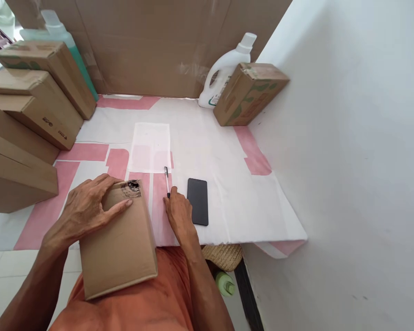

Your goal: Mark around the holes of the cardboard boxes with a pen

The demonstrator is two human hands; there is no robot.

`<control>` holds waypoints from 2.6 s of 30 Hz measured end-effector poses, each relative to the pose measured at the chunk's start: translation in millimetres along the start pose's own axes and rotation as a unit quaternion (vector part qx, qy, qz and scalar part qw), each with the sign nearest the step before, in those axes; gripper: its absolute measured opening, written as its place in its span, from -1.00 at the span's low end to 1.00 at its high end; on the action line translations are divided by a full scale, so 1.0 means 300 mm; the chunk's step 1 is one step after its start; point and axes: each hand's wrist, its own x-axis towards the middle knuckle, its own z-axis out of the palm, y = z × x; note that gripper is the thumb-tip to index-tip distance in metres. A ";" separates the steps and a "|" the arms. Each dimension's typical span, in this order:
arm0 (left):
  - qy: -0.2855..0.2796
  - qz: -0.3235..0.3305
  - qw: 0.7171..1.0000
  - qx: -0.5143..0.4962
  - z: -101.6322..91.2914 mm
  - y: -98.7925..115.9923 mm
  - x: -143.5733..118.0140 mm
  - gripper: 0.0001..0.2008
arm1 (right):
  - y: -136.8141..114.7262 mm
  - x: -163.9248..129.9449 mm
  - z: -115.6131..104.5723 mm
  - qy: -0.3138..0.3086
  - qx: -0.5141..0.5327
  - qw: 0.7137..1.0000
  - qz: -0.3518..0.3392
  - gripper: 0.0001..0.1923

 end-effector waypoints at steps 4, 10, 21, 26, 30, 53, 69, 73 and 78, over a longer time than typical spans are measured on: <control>-0.005 0.002 1.000 -0.009 0.002 -0.008 0.005 -0.65 | 0.044 -0.037 -0.036 0.069 0.000 0.997 0.016 -0.70; -0.003 0.001 1.000 -0.003 0.007 -0.011 0.007 -0.65 | 0.217 -0.073 -0.047 0.184 -0.013 0.966 0.182 -0.06; -0.009 -0.013 1.000 -0.027 -0.001 0.001 -0.001 -0.67 | 0.265 -0.047 -0.021 0.117 0.113 0.964 0.209 -0.21; 0.000 -0.011 0.999 -0.034 0.004 -0.002 -0.003 -0.68 | 0.301 -0.050 -0.038 0.076 0.282 0.934 0.206 -0.32; 0.011 0.000 0.999 -0.033 0.012 -0.004 -0.011 -0.70 | 0.281 -0.118 -0.058 0.019 0.439 0.885 0.153 -0.31; -0.007 0.028 0.998 -0.056 -0.006 0.026 -0.012 -0.93 | -0.171 -0.309 -0.134 -0.340 0.802 0.491 0.003 -0.27; -0.005 0.021 0.999 -0.049 0.011 0.024 0.003 -0.91 | -0.164 -0.287 -0.095 -0.318 0.829 0.459 0.014 -0.32; 0.008 0.027 0.998 -0.048 0.021 0.022 0.004 -0.93 | -0.165 -0.284 -0.097 -0.320 0.841 0.434 0.027 -0.34; 0.010 0.027 0.998 -0.050 0.023 0.020 0.012 -0.91 | -0.171 -0.282 -0.109 -0.316 0.844 0.431 0.037 -0.37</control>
